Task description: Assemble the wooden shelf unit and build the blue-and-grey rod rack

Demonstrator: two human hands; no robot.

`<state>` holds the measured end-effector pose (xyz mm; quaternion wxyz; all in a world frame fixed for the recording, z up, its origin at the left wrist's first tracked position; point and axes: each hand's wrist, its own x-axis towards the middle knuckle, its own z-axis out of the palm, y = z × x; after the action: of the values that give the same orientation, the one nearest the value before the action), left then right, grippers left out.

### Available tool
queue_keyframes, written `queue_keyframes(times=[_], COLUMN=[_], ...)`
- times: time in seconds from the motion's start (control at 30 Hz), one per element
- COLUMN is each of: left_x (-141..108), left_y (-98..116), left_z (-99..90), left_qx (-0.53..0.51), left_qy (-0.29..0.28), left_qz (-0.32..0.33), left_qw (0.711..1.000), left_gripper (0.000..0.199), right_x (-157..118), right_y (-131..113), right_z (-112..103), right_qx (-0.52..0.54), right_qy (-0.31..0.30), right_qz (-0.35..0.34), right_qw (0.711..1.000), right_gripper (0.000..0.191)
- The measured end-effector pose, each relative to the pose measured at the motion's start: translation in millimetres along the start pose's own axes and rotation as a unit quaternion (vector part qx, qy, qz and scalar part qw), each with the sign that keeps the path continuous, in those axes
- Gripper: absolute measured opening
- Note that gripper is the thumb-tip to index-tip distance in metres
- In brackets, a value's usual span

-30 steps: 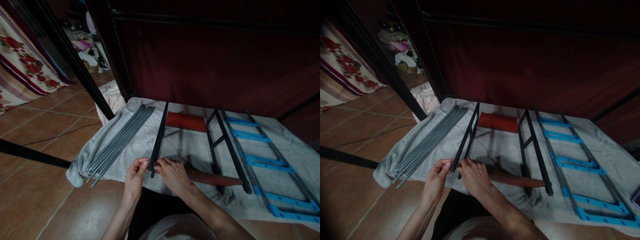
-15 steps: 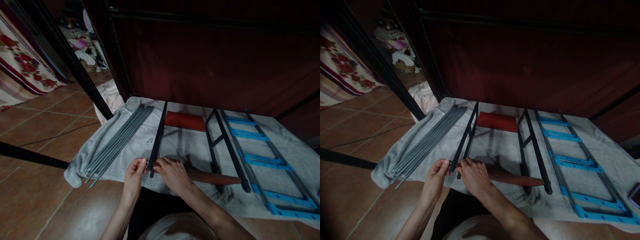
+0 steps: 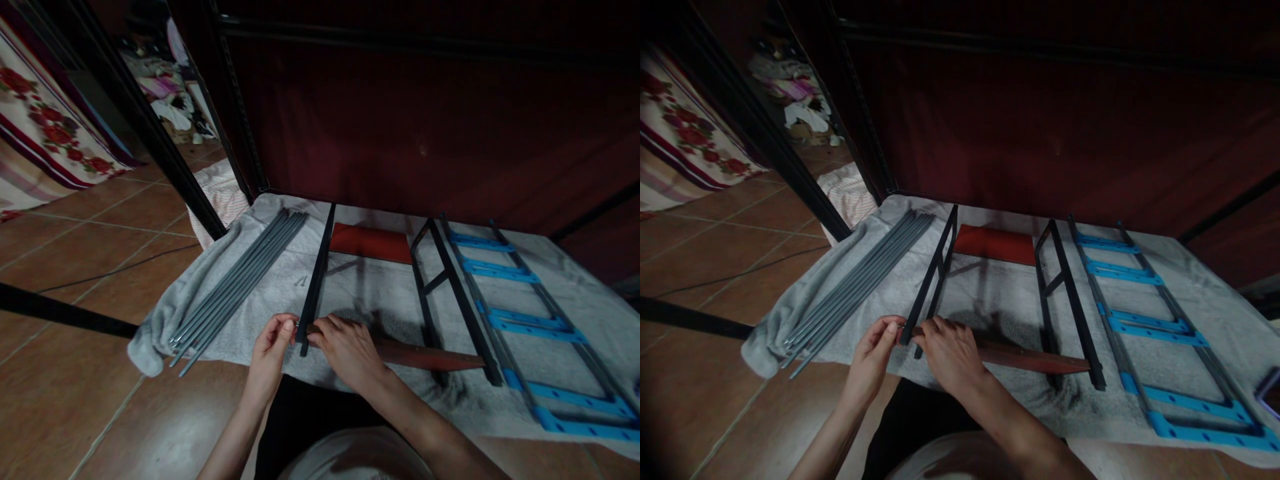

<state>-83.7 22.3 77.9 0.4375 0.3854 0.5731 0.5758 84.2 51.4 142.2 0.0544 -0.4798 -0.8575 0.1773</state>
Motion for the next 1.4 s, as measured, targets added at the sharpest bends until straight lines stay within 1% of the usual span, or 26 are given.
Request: queue_keyframes(times=[0.13, 0.3, 0.4, 0.53, 0.6, 0.7, 0.77, 0.97, 1.03, 1.1, 1.2, 1.33, 1.4], left_x=[2, 1, -1, -2, -2, 0, 1, -1, -1, 0, 2, 2, 2], left_y=[-1, -9, -10, -4, 0, 1, -3, -20, -21, -20, -12, 3, 6], left_z=[0.9, 0.0, -1.1, -1.9, -1.5, -0.8, -1.2, -6.1, -7.3, -7.4, -4.8, 0.3, 1.1], left_qx=[0.006, 0.015, 0.012, 0.018, 0.020, 0.015, 0.005, 0.018, 0.016, -0.003, -0.013, 0.019, 0.033], left_qy=[-0.004, 0.008, 0.004, -0.019, -0.018, -0.018, -0.020, -0.014, -0.018, -0.030, -0.047, -0.033, -0.032], left_qz=[-0.016, 0.040, 0.051, 0.024, 0.008, -0.013, -0.013, 0.042, 0.042, 0.026, 0.004, -0.026, -0.024], left_qw=[1.000, 0.999, 0.999, 0.999, 1.000, 1.000, 1.000, 0.999, 0.999, 0.999, 0.999, 0.999, 0.999], left_gripper=[0.032, 0.029, 0.027, 0.030, 0.031, 0.038, 0.038, 0.030, 0.028, 0.027, 0.030, 0.041, 0.042], right_x=[-7, -10, -8, -7, -8, -8, -8, -8, -8, -8, -7, -5, -4], right_y=[2, 3, 2, 3, 4, 4, 4, 4, 4, 5, 5, 5, 5], right_z=[1, 2, 0, -4, -5, -4, -3, 0, -1, -1, -1, 0, 0], right_qx=[-0.027, -0.024, -0.011, 0.003, 0.006, 0.007, 0.009, 0.006, 0.006, 0.001, -0.011, -0.014, -0.012], right_qy=[0.007, -0.001, -0.005, -0.002, 0.001, 0.002, 0.002, -0.010, -0.009, -0.008, -0.014, -0.022, -0.024], right_qz=[0.004, 0.011, 0.014, 0.020, 0.018, 0.016, 0.016, 0.010, 0.008, 0.006, -0.004, -0.018, -0.023], right_qw=[1.000, 1.000, 1.000, 1.000, 1.000, 1.000, 1.000, 1.000, 1.000, 1.000, 1.000, 1.000, 0.999], right_gripper=[0.024, 0.023, 0.022, 0.024, 0.026, 0.026, 0.025, 0.023, 0.023, 0.024, 0.025, 0.026, 0.026])
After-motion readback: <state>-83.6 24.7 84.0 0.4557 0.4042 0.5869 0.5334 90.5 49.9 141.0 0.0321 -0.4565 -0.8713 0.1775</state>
